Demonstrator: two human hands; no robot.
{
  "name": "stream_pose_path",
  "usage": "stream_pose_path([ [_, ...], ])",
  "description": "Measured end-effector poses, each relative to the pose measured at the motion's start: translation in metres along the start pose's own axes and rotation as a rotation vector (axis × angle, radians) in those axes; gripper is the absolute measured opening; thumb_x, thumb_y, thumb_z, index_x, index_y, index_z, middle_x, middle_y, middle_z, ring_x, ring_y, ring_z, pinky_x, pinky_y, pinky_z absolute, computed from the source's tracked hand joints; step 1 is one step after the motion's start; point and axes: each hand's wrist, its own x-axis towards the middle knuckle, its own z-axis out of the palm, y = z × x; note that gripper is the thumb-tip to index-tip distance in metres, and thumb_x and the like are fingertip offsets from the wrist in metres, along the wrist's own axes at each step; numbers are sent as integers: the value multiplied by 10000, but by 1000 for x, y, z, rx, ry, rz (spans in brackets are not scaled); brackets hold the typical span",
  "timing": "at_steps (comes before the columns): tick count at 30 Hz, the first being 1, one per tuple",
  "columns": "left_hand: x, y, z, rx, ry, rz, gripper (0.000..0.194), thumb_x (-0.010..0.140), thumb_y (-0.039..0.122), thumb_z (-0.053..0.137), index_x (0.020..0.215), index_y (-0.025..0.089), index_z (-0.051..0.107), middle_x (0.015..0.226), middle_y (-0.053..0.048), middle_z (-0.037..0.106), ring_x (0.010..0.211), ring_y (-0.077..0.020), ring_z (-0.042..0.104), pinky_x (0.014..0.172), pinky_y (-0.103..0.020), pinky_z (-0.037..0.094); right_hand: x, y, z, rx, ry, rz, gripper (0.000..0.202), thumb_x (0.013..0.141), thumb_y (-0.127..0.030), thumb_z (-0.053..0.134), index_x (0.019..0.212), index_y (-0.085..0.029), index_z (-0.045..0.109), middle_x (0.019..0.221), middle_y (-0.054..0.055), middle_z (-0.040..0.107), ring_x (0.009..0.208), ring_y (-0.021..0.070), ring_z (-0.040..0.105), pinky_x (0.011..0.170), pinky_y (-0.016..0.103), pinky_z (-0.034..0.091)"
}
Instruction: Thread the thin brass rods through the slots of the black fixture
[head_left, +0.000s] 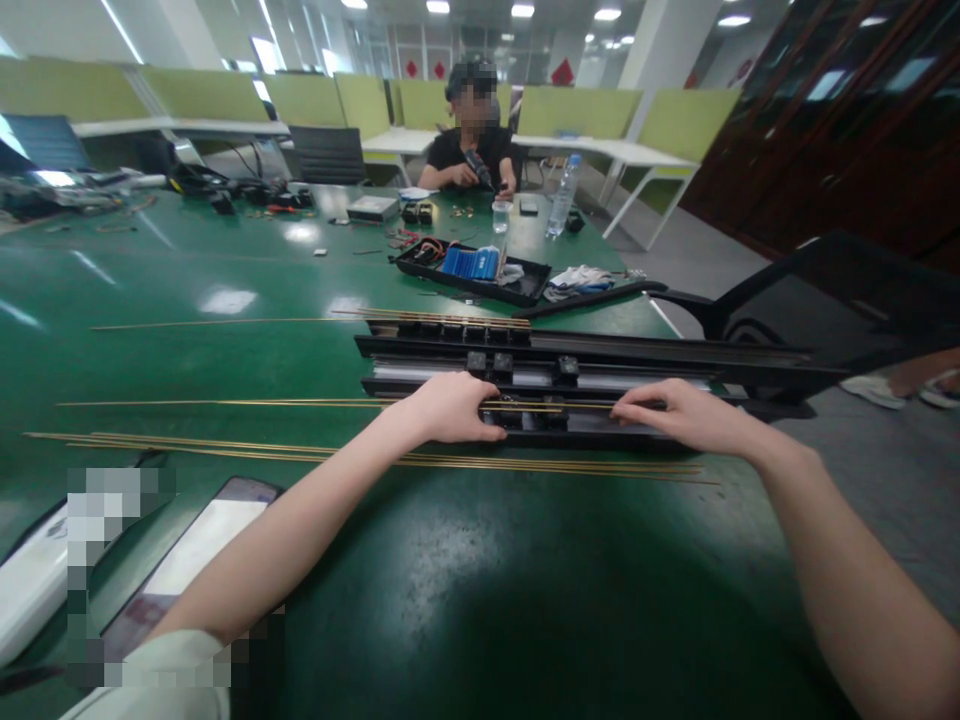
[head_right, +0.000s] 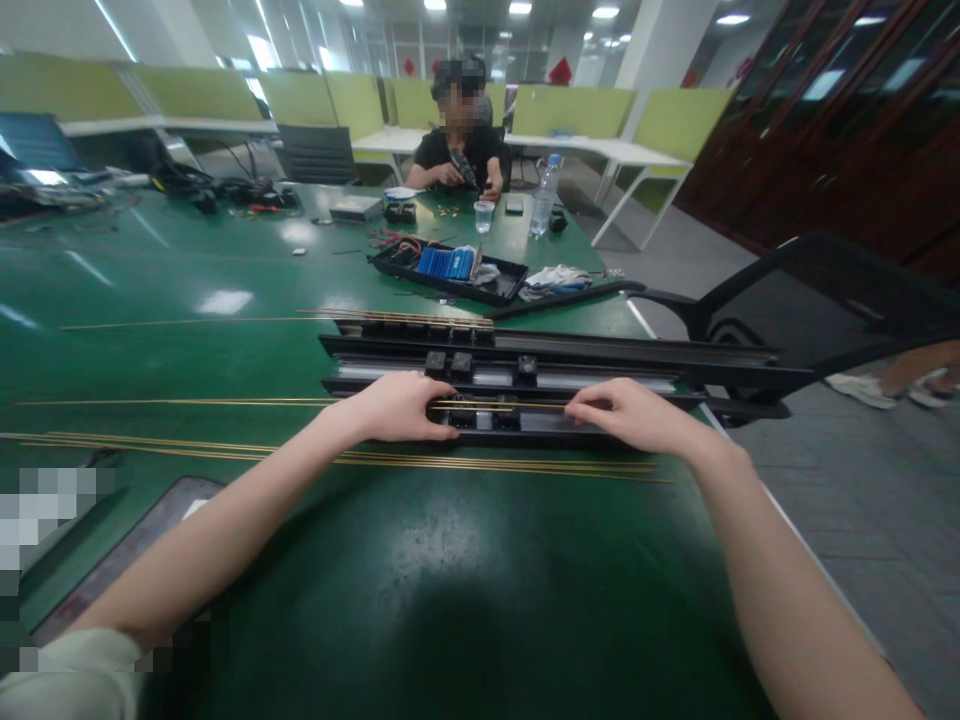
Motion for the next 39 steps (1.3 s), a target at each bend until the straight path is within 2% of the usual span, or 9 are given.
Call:
stream_pose_path([
  [12,2,-3,3,9,7,11,684,771,699,551,1234,211,673,1033,-122,754,953,-308,704,774,-355,514,-6,7,-9,-10,3,2,365,897,-525,573,1002,-256,794,1047,37,778,954,272,696,842,375,538],
  [18,3,-4,1,-6,2,4,690,765,703,558,1249,222,663,1041,-113,754,954,-298,705,772,-348,510,-9,10,-15,-26,11,20,365,888,-534,577,971,-256,799,1005,42,782,930,285,692,846,401,534],
  [39,4,-3,0,-30,6,18,654,768,707,558,1176,216,695,1027,-115,757,932,-299,708,770,-352,517,-16,26,-28,-151,107,64,266,798,-498,685,817,-246,770,888,33,768,836,259,690,799,360,513],
])
